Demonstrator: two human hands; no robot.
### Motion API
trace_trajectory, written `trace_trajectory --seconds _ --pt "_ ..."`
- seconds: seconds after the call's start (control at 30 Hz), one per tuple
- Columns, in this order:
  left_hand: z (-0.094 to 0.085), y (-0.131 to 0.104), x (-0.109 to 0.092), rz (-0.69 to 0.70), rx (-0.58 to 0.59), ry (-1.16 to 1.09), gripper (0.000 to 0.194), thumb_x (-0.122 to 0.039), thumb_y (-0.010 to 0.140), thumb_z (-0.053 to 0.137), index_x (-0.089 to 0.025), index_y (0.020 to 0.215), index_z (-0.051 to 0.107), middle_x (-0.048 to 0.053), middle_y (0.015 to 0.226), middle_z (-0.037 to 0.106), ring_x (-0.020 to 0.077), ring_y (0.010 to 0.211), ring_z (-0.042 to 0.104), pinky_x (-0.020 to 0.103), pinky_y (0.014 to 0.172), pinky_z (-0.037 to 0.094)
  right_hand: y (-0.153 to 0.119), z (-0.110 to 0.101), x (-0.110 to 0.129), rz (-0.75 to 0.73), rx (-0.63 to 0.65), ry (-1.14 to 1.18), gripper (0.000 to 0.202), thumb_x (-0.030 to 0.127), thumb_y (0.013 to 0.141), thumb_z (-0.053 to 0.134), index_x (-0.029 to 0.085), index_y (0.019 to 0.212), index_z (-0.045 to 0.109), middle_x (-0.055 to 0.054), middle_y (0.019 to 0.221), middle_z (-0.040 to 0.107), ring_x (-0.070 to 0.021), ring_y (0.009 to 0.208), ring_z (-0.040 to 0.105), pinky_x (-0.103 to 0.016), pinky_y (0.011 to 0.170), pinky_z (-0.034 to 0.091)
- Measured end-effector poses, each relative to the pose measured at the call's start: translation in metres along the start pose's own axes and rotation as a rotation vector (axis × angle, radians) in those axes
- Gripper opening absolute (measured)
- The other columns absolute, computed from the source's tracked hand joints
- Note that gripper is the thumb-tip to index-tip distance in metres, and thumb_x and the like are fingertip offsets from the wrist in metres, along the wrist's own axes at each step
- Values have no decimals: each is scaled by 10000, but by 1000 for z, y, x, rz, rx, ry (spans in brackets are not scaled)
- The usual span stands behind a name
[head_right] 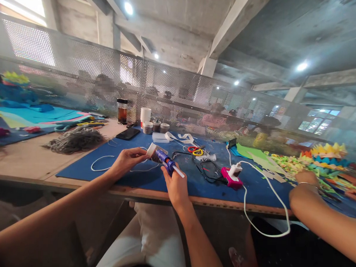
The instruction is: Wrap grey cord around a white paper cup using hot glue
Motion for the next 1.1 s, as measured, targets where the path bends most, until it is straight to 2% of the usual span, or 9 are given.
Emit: trace_trajectory --seconds 0.67,0.77,0.93,1.03,1.1 --pt "0 1 8 -37 -17 -22 323 -445 774 613 -159 856 740 38 781 708 175 714 599 237 647 419 -4 5 -1 5 39 26 412 516 888 475 146 965 637 -49 619 655 -188 571 644 -263 592 474" --pt "0 1 11 -68 -25 -55 333 -450 758 629 -156 866 742 38 763 704 168 682 585 238 623 408 -4 6 -2 34 82 115 399 527 874 487 162 919 641 -32 577 630 -181 532 625 -265 571 477" --pt "-3 2 16 -129 -55 -134 335 -439 722 665 -143 858 742 34 733 692 160 653 568 236 598 388 -4 5 -7 158 155 397 411 569 839 510 175 873 624 17 527 567 -147 458 575 -242 488 464" --pt "-5 2 21 -141 -88 -150 338 -436 716 671 -142 868 740 35 747 699 164 664 573 237 606 387 -4 -4 -12 210 147 486 432 568 829 522 157 914 625 25 540 549 -132 457 550 -238 489 467" --pt "-6 2 23 -142 -108 -157 343 -435 719 668 -140 879 737 36 749 701 163 661 573 237 607 386 -5 -16 -17 209 108 485 438 549 830 531 148 984 617 5 625 587 -132 501 557 -245 518 477"
Point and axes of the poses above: each hand's wrist, its own y-axis towards the middle knuckle, its own z-axis out of the palm, x = y × z, the point moved 8 cm from there along y, towards the middle knuckle
